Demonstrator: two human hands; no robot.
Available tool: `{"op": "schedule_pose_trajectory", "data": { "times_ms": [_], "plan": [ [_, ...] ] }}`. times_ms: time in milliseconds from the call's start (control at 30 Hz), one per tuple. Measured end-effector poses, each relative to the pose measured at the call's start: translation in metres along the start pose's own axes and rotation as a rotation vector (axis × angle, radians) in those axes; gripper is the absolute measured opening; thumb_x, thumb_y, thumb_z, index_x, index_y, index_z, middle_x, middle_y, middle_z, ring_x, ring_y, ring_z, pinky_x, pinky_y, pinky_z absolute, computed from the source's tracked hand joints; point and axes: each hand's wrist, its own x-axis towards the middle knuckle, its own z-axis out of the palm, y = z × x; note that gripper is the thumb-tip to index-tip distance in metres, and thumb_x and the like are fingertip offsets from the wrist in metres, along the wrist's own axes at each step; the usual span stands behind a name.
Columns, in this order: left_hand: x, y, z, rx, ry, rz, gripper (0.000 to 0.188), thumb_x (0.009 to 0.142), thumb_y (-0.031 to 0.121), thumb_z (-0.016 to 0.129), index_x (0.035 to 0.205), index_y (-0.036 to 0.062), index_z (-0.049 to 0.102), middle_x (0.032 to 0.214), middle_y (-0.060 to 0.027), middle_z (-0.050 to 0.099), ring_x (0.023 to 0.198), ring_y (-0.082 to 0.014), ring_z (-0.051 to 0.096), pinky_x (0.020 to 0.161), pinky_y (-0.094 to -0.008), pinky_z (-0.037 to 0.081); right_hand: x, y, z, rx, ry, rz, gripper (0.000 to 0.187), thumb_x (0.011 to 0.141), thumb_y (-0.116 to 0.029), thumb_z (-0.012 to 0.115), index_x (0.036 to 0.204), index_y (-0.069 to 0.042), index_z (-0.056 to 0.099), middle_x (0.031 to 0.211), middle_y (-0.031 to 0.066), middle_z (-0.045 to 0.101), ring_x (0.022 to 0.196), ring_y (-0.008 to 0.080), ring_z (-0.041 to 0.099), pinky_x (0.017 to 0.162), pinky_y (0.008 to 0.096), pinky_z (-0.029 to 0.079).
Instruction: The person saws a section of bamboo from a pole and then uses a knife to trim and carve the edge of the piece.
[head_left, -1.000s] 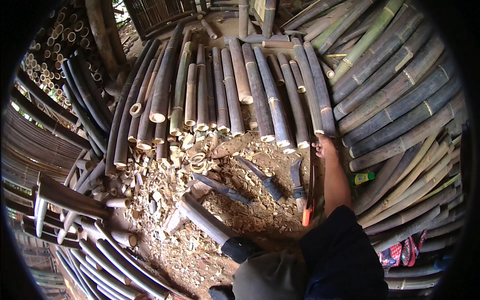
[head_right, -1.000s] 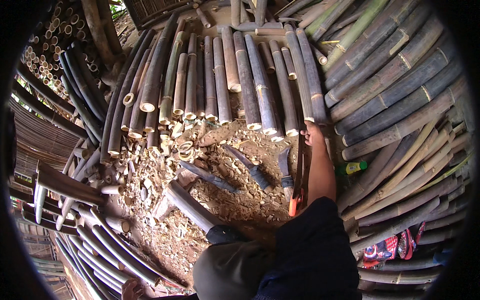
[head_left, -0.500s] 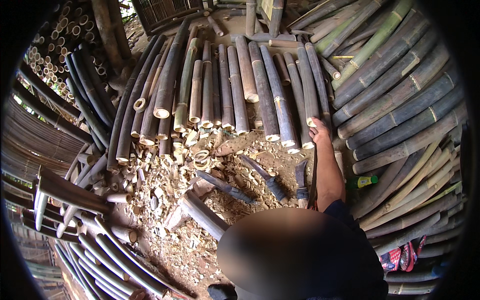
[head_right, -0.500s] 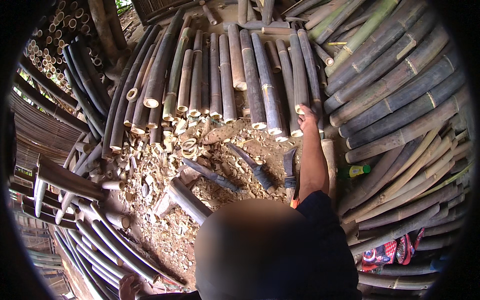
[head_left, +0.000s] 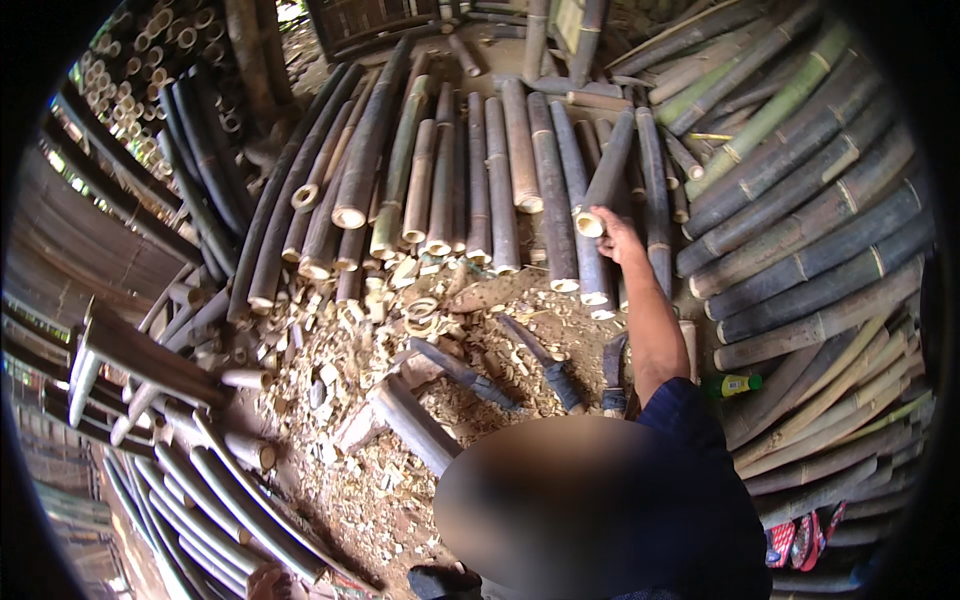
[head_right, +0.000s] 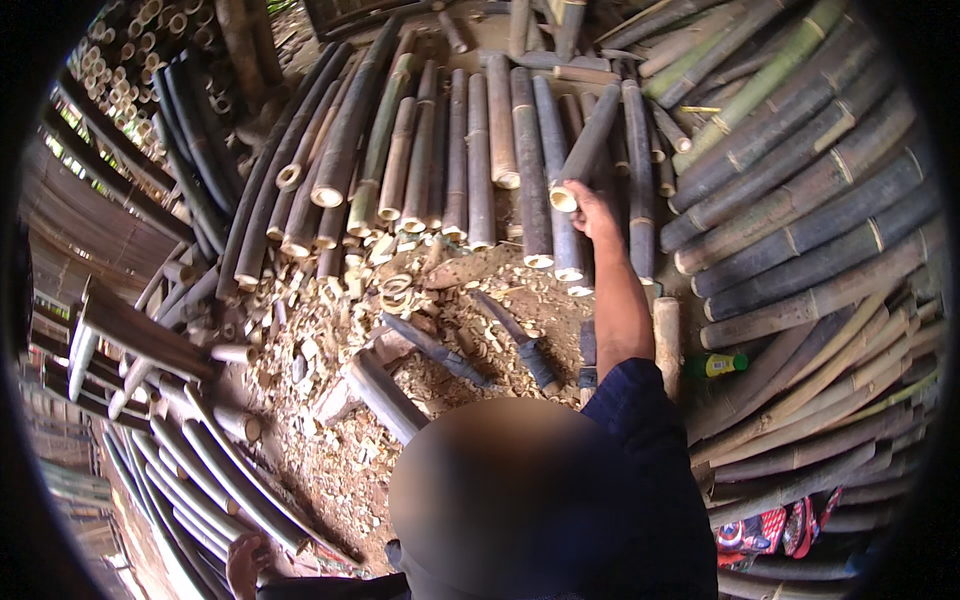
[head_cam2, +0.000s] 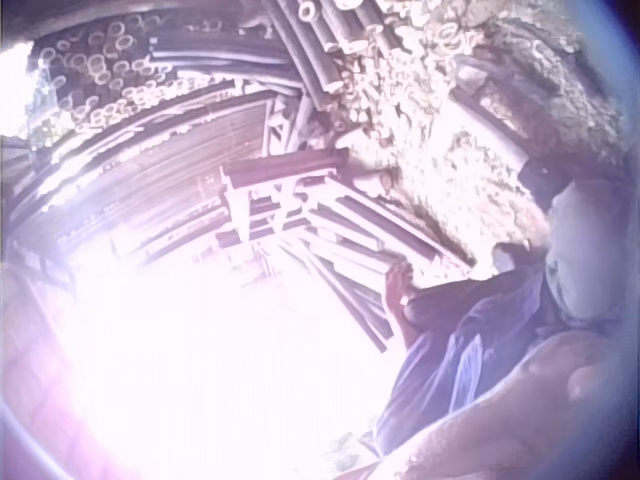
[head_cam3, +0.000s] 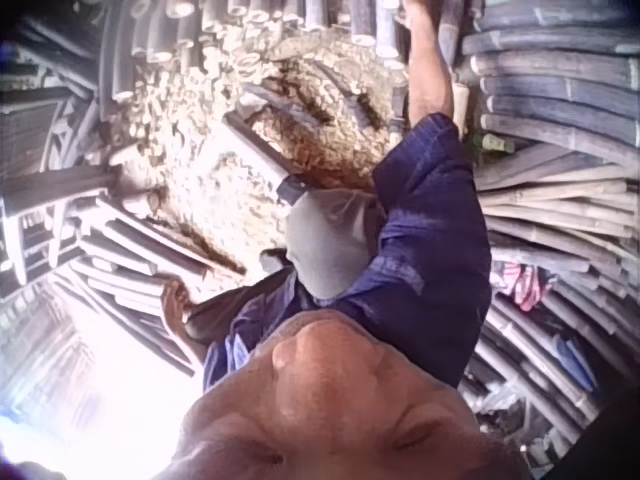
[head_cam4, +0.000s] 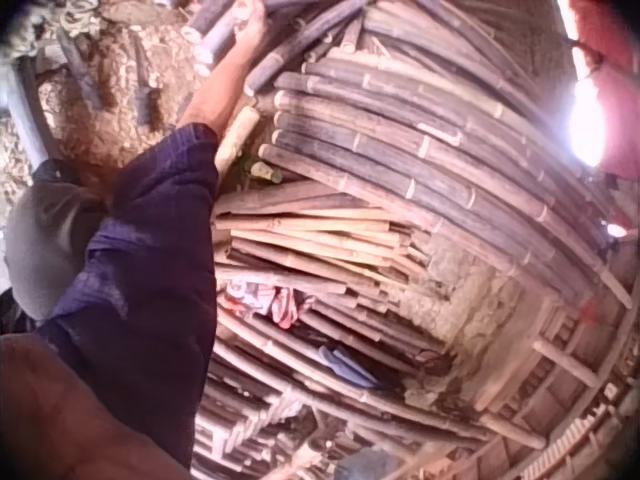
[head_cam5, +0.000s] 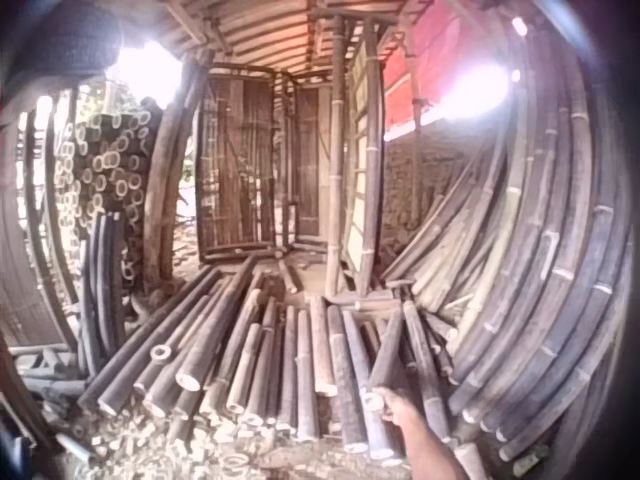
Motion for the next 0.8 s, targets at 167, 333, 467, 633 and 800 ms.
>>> {"op": "schedule_pose_trajectory", "data": {
  "times_ms": [167, 333, 467, 633, 800],
  "plan": [
    [0.02, -0.061, -0.058, 0.444, 0.103, 0.567, 0.033, 0.097, 0.017, 0.069, 0.126, 0.0003, 0.069, 0.111, -0.0135, 0.076, 0.095, -0.0204, 0.073, 0.082, -0.0377, 0.058, -0.011, 0.004, 0.031, -0.254, 0.1, -0.126, 0.078, 0.087, -0.051, 0.075, 0.147, -0.006, 0.052, 0.138, 0.0204, 0.06, 0.112, 0.0388, 0.066, 0.098, 0.0618, 0.052],
    [-0.024, 0.018, -0.005, 0.109, 0.035, 0.082, 0.037, 0.097, 0.022, 0.067, 0.128, 0.0021, 0.067, 0.101, -0.0102, 0.075, 0.086, -0.0164, 0.072, 0.074, -0.0309, 0.056, -0.053, -0.014, 0.053, -0.489, -0.01, -0.31, 0.088, 0.094, -0.072, 0.058, 0.167, -0.041, 0.02, 0.159, 0.0119, 0.048, 0.131, 0.0431, 0.055, 0.105, 0.0668, 0.043],
    [-0.015, 0.011, -0.003, 0.139, 0.06, 0.006, 0.035, 0.098, 0.021, 0.066, 0.128, 0.0027, 0.067, 0.099, -0.0092, 0.075, 0.084, -0.0169, 0.071, 0.073, -0.0313, 0.055, -0.02, -0.02, 0.057, -0.239, 0.007, -0.155, 0.125, 0.076, -0.089, 0.064, 0.16, -0.001, 0.032, 0.145, 0.0244, 0.055, 0.129, 0.0389, 0.055, 0.111, 0.0541, 0.04],
    [-0.016, 0.017, 0.005, 0.108, 0.037, 0.034, 0.034, 0.096, 0.02, 0.066, 0.126, 0.0035, 0.068, 0.098, -0.0066, 0.075, 0.084, -0.0159, 0.071, 0.073, -0.0309, 0.054, 0.011, -0.01, 0.055, -0.099, 0.003, -0.228, 0.079, 0.078, -0.065, 0.082, 0.129, -0.007, 0.068, 0.126, 0.0137, 0.069, 0.107, 0.0352, 0.066, 0.097, 0.0536, 0.05],
    [-0.024, 0.0, 0.006, 0.095, 0.067, 0.117, 0.037, 0.094, 0.019, 0.065, 0.124, -0.0019, 0.068, 0.094, -0.0091, 0.074, 0.08, -0.0171, 0.071, 0.069, -0.0302, 0.056, -0.027, -0.012, 0.058, 0.352, -0.087, -0.152, 0.054, 0.084, -0.048, 0.082, 0.121, -0.012, 0.068, 0.117, 0.0114, 0.072, 0.108, 0.0287, 0.068, 0.085, 0.0443, 0.056]
  ]
}}
